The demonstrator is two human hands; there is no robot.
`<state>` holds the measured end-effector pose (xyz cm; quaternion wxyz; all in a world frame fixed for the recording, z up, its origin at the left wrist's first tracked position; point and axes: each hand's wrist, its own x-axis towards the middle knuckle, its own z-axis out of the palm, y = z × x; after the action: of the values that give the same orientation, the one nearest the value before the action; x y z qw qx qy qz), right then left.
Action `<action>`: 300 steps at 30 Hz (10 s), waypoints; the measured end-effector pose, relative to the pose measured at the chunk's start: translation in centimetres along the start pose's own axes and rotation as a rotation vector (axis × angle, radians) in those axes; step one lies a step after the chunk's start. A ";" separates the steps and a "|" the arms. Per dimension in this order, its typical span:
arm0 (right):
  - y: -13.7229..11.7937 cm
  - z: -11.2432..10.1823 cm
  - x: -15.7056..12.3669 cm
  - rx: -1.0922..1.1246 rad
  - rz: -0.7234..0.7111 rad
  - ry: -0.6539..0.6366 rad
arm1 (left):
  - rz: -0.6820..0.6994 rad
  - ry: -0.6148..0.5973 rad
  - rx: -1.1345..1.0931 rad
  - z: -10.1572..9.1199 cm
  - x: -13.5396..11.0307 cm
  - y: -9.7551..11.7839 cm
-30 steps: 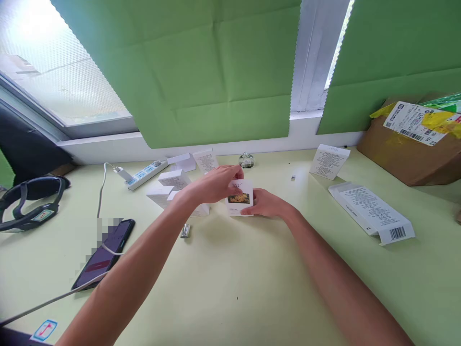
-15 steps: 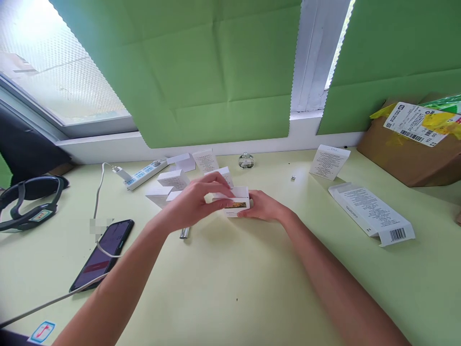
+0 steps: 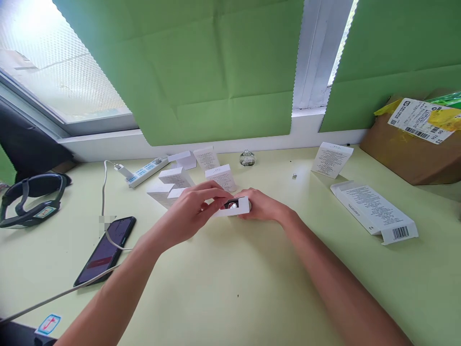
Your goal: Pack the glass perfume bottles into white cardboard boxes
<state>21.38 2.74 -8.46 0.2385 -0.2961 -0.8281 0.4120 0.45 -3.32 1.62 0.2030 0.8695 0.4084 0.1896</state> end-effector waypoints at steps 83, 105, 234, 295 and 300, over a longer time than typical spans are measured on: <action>-2.0 5.5 -8.0 1.188 0.303 0.422 | -0.216 -0.172 -1.018 10.5 -1.9 -8.6; -1.0 3.1 -9.4 1.143 0.332 0.315 | -0.300 -0.165 -1.108 10.0 -2.0 -7.1; -1.7 2.4 -10.2 0.135 0.443 0.211 | -0.014 -0.197 -0.235 8.8 -2.5 -7.8; 0.4 4.3 -8.7 0.310 0.597 0.655 | -0.036 -0.092 -0.132 10.6 -2.3 -7.0; -0.1 3.8 -8.6 0.390 0.632 0.701 | -0.005 -0.125 -0.152 10.2 -2.4 -7.0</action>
<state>25.05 -5.34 -11.76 0.4166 -0.6027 -0.4759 0.4866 -0.31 -3.15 -10.96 0.2938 0.8608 0.3815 0.1650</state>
